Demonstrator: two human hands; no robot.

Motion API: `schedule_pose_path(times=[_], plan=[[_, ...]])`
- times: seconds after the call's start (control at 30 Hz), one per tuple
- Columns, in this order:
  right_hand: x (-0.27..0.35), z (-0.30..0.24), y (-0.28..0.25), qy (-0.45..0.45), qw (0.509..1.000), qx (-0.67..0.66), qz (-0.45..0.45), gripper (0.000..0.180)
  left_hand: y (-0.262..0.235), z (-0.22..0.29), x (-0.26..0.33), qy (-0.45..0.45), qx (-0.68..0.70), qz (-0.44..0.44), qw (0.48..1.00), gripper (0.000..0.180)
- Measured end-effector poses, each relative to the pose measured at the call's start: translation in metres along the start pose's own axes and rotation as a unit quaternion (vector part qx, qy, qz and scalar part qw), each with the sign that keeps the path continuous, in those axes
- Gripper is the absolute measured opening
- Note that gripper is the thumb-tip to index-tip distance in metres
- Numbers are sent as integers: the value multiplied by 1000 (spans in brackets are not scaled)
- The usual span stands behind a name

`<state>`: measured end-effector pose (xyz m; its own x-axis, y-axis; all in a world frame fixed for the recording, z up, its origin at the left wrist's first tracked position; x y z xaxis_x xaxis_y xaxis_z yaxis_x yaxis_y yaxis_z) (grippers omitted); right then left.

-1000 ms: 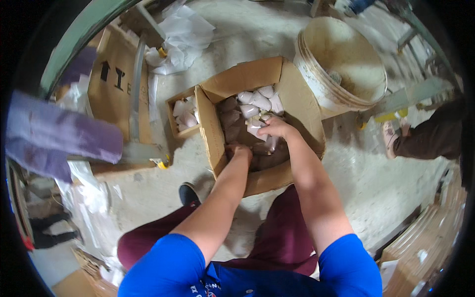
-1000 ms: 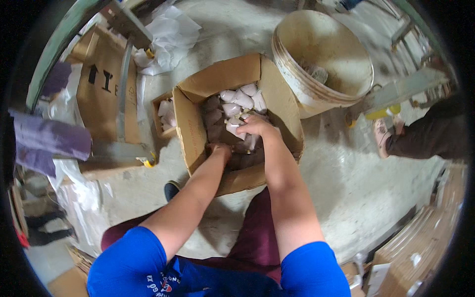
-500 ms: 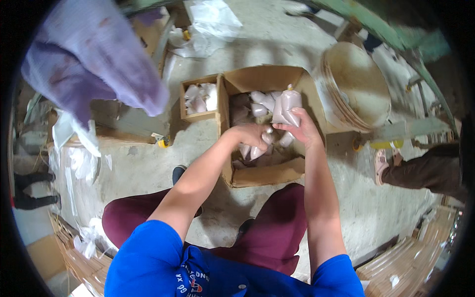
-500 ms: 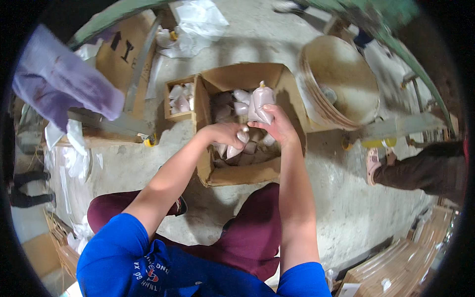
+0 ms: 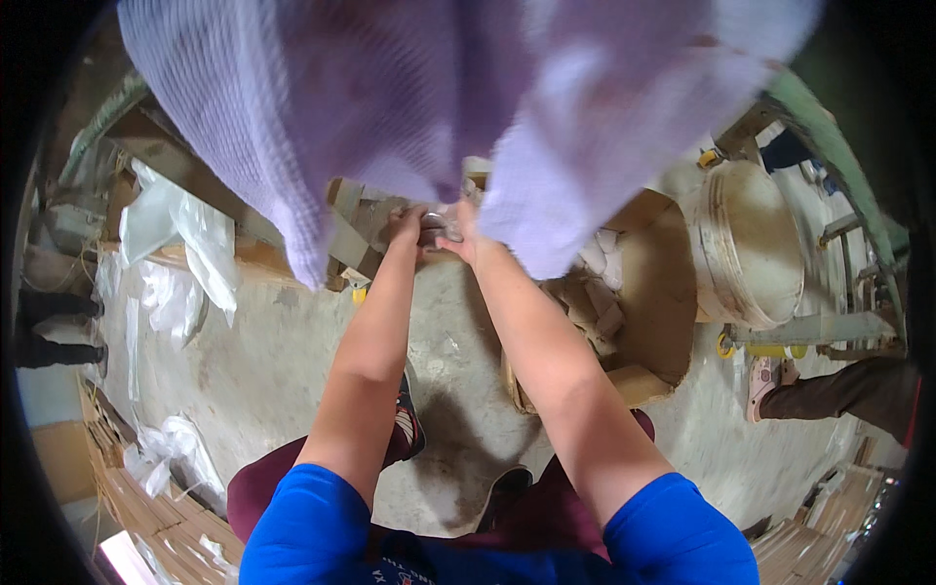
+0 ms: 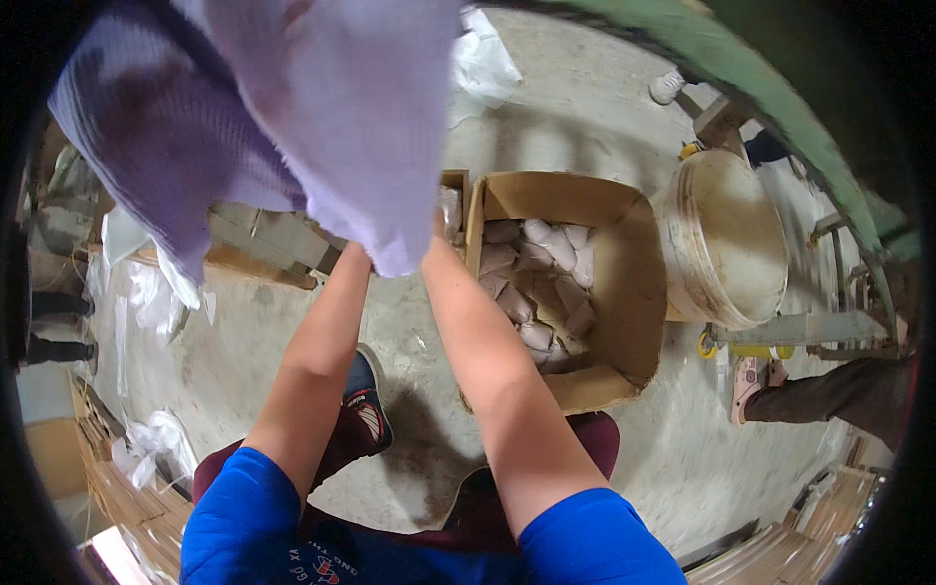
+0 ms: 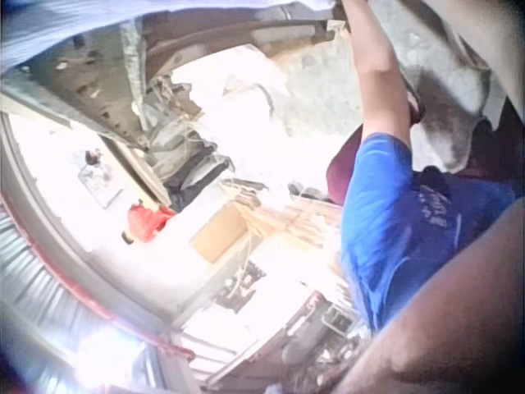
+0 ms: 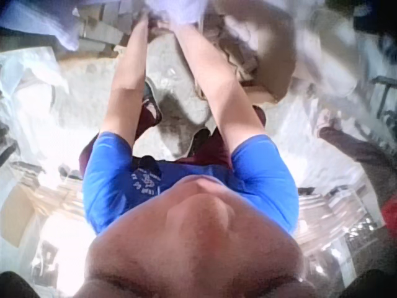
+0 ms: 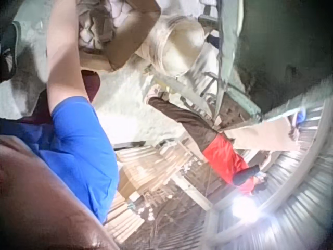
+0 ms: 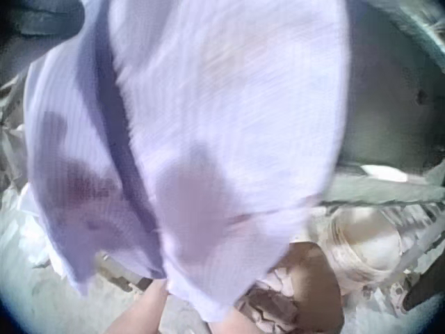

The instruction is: The person wipes the surface of wooden furniture pieces with a white cloth in a workshop. They remove protective paper from a tabletop, wipe the surface, and then wipe the edges and underside of other wooden panels on a conveyor.

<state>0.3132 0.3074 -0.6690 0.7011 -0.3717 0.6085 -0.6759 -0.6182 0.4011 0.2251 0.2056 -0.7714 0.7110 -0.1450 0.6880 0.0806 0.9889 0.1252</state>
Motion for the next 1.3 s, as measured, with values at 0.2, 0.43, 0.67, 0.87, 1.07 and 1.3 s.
schedule_pose_path(times=[0.2, 0.43, 0.67, 0.87, 1.07, 1.3], plan=[[-8, 7, -57, -94, 986, 132, -41, 43, 34, -23, 9, -72, -112, -163, 978, 41], [175, -78, -158, -176, 970, 19, -165, 24, 40, 19, 82, 502, -338, -1, 796, 26], [277, -40, -317, -293, 928, -220, 64, 16, 178, -17, 204, 421, -611, -417, 525, 31], [307, 43, -291, -159, 904, -376, 127, 14, 216, -159, 182, 267, -895, -308, 183, 71], [322, 61, -264, -45, 905, -392, 158, 9, 196, -221, 140, 76, -893, -170, 409, 81], [280, 85, -256, -6, 845, -478, 240, 33, 195, -220, 142, 208, -866, -190, 414, 61]])
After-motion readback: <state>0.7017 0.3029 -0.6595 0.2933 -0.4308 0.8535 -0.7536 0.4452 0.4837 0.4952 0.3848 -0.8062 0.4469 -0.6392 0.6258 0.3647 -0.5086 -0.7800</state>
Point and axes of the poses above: each hand's wrist, its own x-axis away from the middle knuckle, its own y-axis out of the palm, z = x × y, the point moved 1 cm from there along -x, towards the middle knuckle, and after that the axes turned 9 degrees about -y, right-handed, at the moved point
